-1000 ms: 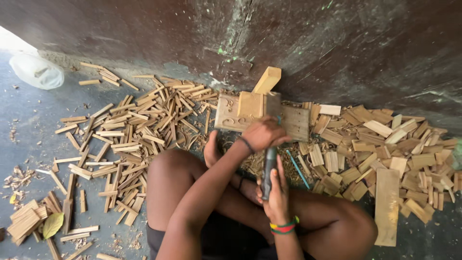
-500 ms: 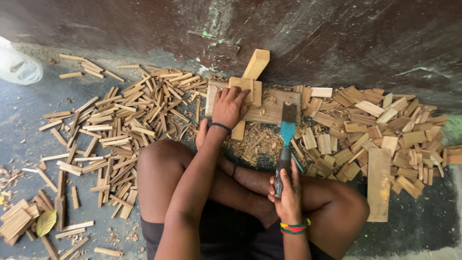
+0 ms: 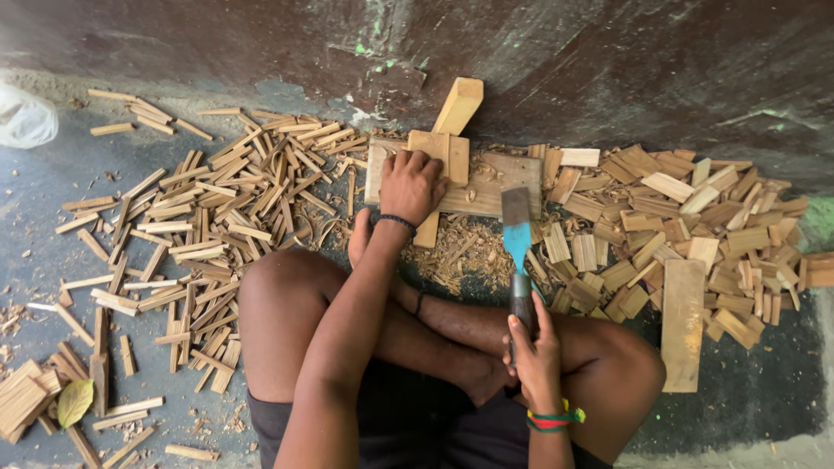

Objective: The person sits on the floor and uses a chisel and mallet to carve a small piece of wood clamped in a wooden jig. They repeatedly strike the chisel to shape the wood, occasionally pausing to reposition the piece or clear away wood shavings.

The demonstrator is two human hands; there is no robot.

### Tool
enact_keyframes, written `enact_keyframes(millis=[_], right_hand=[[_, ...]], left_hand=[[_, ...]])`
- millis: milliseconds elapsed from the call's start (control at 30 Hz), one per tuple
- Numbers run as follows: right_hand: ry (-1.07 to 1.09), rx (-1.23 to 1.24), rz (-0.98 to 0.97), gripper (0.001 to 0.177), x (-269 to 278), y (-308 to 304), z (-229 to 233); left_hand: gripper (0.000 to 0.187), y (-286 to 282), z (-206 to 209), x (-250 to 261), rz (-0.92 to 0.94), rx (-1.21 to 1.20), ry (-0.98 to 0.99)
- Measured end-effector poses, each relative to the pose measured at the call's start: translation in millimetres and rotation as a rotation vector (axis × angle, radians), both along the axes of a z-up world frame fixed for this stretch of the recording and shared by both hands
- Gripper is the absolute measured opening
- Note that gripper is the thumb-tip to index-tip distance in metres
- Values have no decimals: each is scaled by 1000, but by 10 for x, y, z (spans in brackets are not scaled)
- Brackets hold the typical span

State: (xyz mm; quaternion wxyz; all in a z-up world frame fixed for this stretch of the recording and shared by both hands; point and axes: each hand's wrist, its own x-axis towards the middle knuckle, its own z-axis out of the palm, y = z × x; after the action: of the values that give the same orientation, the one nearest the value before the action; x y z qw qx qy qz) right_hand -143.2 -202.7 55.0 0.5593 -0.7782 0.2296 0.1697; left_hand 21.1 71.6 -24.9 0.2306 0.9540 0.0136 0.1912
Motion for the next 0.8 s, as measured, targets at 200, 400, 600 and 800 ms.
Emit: enact_keyframes(millis=[200, 400, 600, 800], right_hand=[[20, 175, -95, 69, -146, -75, -55], [-41, 325, -140, 69, -127, -65, 74], [17, 492, -88, 69, -146, 69, 206], [114, 520, -63, 68, -206, 291, 169]], left_hand=[[27, 14, -18, 33, 26, -29, 15], [28, 48, -51, 53, 32, -63, 99], [69, 2, 121, 65, 3, -105, -45], [57, -367, 412, -158, -516, -306, -91]])
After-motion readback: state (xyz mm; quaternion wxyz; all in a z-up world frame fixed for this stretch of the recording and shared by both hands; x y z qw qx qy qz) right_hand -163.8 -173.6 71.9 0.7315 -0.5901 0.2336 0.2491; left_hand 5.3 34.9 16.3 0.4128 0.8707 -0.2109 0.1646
